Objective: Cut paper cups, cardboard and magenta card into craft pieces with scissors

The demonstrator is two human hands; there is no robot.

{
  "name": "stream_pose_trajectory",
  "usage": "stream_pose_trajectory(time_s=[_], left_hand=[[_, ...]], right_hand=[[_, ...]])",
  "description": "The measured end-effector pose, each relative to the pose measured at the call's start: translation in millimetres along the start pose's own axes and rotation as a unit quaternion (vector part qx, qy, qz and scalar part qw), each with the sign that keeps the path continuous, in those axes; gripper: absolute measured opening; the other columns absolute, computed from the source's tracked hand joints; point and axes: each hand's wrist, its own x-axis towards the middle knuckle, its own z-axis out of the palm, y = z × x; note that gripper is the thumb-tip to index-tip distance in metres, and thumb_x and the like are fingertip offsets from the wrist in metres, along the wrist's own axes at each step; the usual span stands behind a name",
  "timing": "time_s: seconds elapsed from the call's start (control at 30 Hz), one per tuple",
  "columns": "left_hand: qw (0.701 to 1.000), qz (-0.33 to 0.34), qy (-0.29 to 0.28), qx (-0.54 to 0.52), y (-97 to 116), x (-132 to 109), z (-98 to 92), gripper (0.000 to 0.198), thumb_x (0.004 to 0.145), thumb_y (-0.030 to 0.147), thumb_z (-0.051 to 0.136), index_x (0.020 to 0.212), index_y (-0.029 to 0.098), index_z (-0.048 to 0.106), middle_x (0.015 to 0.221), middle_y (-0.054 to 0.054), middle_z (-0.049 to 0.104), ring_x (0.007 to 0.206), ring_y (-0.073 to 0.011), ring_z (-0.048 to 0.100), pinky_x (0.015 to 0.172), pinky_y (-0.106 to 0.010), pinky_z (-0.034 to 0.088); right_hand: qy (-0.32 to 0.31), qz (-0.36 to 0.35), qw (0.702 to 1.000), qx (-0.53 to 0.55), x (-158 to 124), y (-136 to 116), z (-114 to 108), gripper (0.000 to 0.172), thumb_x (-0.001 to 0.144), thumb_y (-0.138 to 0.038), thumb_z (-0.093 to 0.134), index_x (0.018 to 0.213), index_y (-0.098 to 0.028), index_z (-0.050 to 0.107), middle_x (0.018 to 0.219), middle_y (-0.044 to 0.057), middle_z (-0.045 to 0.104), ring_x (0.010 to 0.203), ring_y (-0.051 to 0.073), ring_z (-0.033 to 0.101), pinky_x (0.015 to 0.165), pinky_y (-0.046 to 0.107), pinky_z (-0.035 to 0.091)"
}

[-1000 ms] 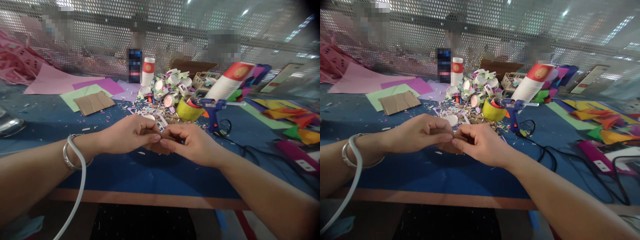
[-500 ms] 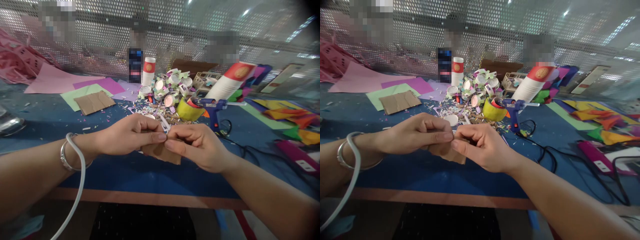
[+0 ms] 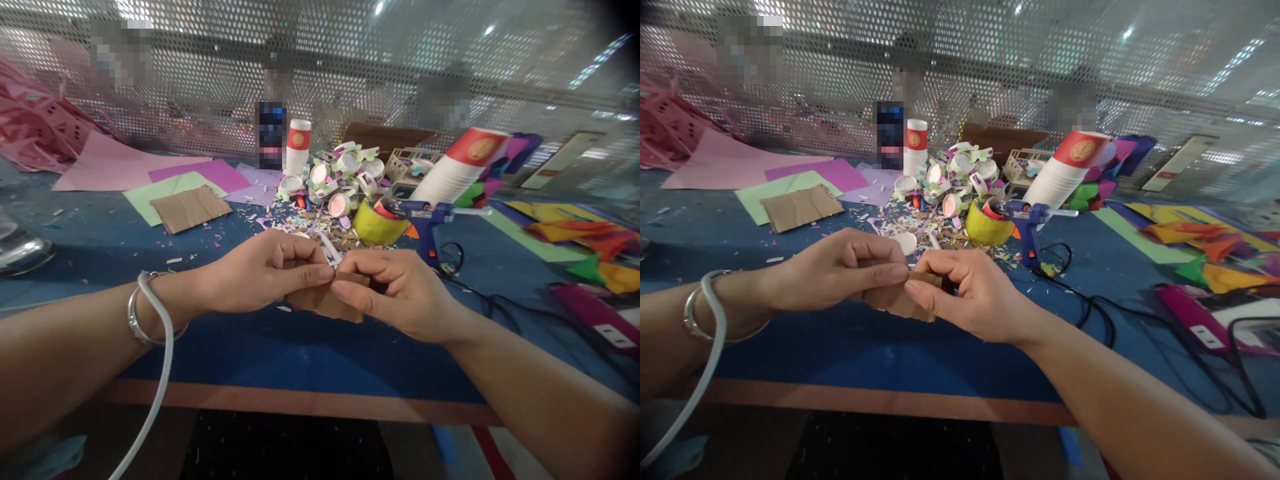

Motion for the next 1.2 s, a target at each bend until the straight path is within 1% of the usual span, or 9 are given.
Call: stream_pose_trajectory(time_s=[0.13,0.27,0.33,0.47,0.6,0.87,0.97,1.07,1.2], left_hand=[[1.0,0.0,-0.012,0.026,2.6,-1.7,-6.3,0.02,0.093,0.023,0.062,0.076,0.014,0.063,0.059,0.005,0.055,0.054,-0.0059,0.049,0.052,-0.015,0.04],[0.994,-0.038,-0.105,0.018,-0.8,-1.4,-15.6,0.011,0.09,0.022,0.066,0.084,0.014,0.068,0.069,0.0,0.067,0.063,-0.009,0.061,0.061,-0.017,0.048],[0.99,-0.041,-0.134,0.02,-2.7,-1.1,-17.6,0.011,0.091,0.023,0.066,0.085,0.014,0.069,0.074,-0.002,0.07,0.066,-0.0099,0.064,0.064,-0.019,0.05],[0.994,-0.022,-0.102,-0.001,-2.1,-2.1,-13.1,0.012,0.091,0.02,0.065,0.082,0.014,0.069,0.07,-0.001,0.068,0.066,-0.0103,0.064,0.062,-0.018,0.049],[0.997,0.003,-0.061,-0.041,1.4,-3.7,-4.2,0.011,0.091,0.015,0.064,0.082,0.012,0.068,0.069,0.0,0.066,0.064,-0.009,0.062,0.06,-0.018,0.048],[0.984,-0.011,-0.066,-0.162,-7.1,-1.7,1.3,0.01,0.094,0.02,0.065,0.088,0.013,0.069,0.076,-0.001,0.069,0.066,-0.0078,0.064,0.063,-0.016,0.051],[0.987,-0.014,-0.066,-0.144,-6.7,-1.0,-0.5,0.011,0.094,0.02,0.064,0.087,0.013,0.068,0.078,-0.002,0.07,0.067,-0.0082,0.065,0.064,-0.017,0.053],[0.994,-0.014,-0.052,-0.092,-4.0,-1.1,-3.0,0.012,0.094,0.022,0.063,0.086,0.013,0.067,0.078,-0.002,0.07,0.062,-0.0085,0.066,0.06,-0.017,0.052],[0.994,-0.012,-0.052,-0.091,-2.1,-1.3,-5.4,0.007,0.091,0.018,0.067,0.087,0.013,0.067,0.077,0.0,0.069,0.061,-0.007,0.063,0.058,-0.016,0.051]], right_hand=[[-0.054,0.028,0.997,0.04,1.8,1.4,0.2,0.024,0.094,-0.024,0.063,0.072,-0.017,0.057,0.06,-0.006,0.054,0.048,0.005,0.047,0.044,0.018,0.034],[-0.068,0.013,0.997,0.033,2.0,0.2,4.3,0.027,0.096,-0.025,0.059,0.07,-0.017,0.055,0.059,-0.005,0.051,0.05,0.006,0.044,0.045,0.019,0.031],[-0.074,0.015,0.997,0.02,2.1,-0.4,5.1,0.029,0.095,-0.027,0.06,0.068,-0.018,0.052,0.058,-0.005,0.049,0.051,0.006,0.04,0.045,0.02,0.029],[-0.077,0.035,0.996,0.028,2.1,-2.1,2.7,0.029,0.094,-0.025,0.059,0.067,-0.018,0.051,0.058,-0.006,0.048,0.049,0.006,0.039,0.044,0.02,0.029],[-0.022,-0.008,1.0,0.021,-0.6,-5.4,-0.4,0.029,0.092,-0.017,0.06,0.065,-0.018,0.052,0.059,-0.006,0.048,0.051,0.006,0.041,0.046,0.02,0.031],[0.051,-0.06,0.996,-0.035,-6.2,-12.1,1.7,0.02,0.093,-0.021,0.06,0.073,-0.019,0.06,0.061,-0.005,0.049,0.05,0.007,0.039,0.045,0.023,0.03],[0.041,-0.061,0.997,-0.036,-4.3,-8.8,1.0,0.02,0.094,-0.019,0.058,0.074,-0.02,0.062,0.062,-0.004,0.051,0.052,0.007,0.043,0.046,0.023,0.033],[0.017,-0.048,0.998,-0.02,-2.4,-3.5,-0.2,0.023,0.094,-0.021,0.059,0.071,-0.019,0.062,0.063,-0.003,0.055,0.052,0.007,0.047,0.046,0.022,0.034],[0.013,-0.036,0.999,-0.011,-2.8,-3.9,0.1,0.026,0.093,-0.021,0.062,0.068,-0.019,0.059,0.059,-0.005,0.053,0.048,0.005,0.044,0.044,0.021,0.033]])
